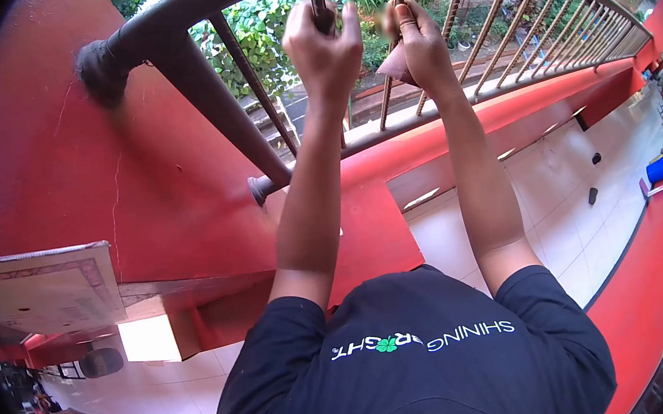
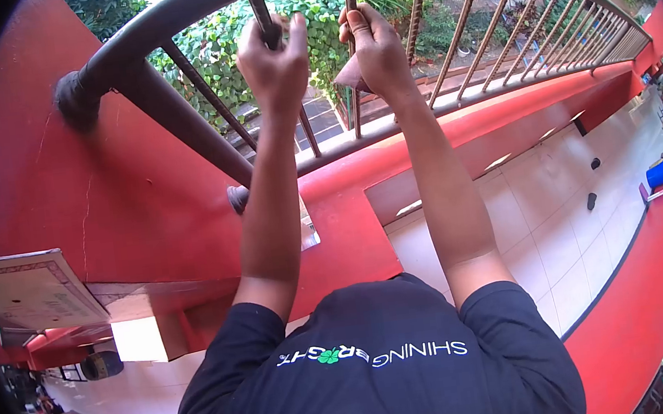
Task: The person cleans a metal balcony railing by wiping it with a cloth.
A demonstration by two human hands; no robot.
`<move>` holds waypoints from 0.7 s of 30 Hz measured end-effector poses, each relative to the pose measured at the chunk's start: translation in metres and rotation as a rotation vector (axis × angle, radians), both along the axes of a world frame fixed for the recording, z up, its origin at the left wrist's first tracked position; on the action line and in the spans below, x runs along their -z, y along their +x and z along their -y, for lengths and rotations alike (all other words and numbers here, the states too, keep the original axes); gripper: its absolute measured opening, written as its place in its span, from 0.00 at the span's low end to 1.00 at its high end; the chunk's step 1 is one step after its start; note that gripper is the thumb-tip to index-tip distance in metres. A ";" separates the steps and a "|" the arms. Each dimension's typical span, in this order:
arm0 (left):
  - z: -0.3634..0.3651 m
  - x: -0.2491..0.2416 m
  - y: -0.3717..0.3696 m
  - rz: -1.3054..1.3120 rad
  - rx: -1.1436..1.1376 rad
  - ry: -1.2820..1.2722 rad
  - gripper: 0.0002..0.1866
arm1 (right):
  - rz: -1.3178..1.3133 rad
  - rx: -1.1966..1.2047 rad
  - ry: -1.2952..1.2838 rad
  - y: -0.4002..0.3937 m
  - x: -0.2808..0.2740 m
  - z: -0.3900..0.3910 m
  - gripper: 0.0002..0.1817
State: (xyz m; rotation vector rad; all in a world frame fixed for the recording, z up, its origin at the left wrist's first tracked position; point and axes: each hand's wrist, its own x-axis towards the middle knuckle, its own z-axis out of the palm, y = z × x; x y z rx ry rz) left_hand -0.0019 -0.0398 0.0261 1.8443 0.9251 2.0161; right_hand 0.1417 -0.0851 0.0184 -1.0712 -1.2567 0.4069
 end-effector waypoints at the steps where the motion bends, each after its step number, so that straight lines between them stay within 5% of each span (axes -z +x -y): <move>1: -0.001 -0.022 0.001 -0.023 -0.043 0.027 0.12 | 0.001 -0.002 -0.001 -0.001 0.000 0.001 0.14; 5: 0.005 -0.009 0.000 -0.051 -0.128 0.180 0.13 | 0.001 -0.014 0.019 0.002 0.003 -0.002 0.14; 9: 0.020 0.152 0.002 -0.090 -0.036 -0.089 0.14 | 0.000 -0.040 0.021 0.002 0.004 -0.002 0.14; 16: 0.040 0.135 -0.016 -0.096 0.208 -0.401 0.15 | -0.010 -0.050 0.034 0.003 0.008 -0.001 0.14; 21: 0.039 0.166 -0.044 -0.136 0.374 -0.427 0.18 | -0.007 0.267 -0.019 0.013 0.075 0.022 0.11</move>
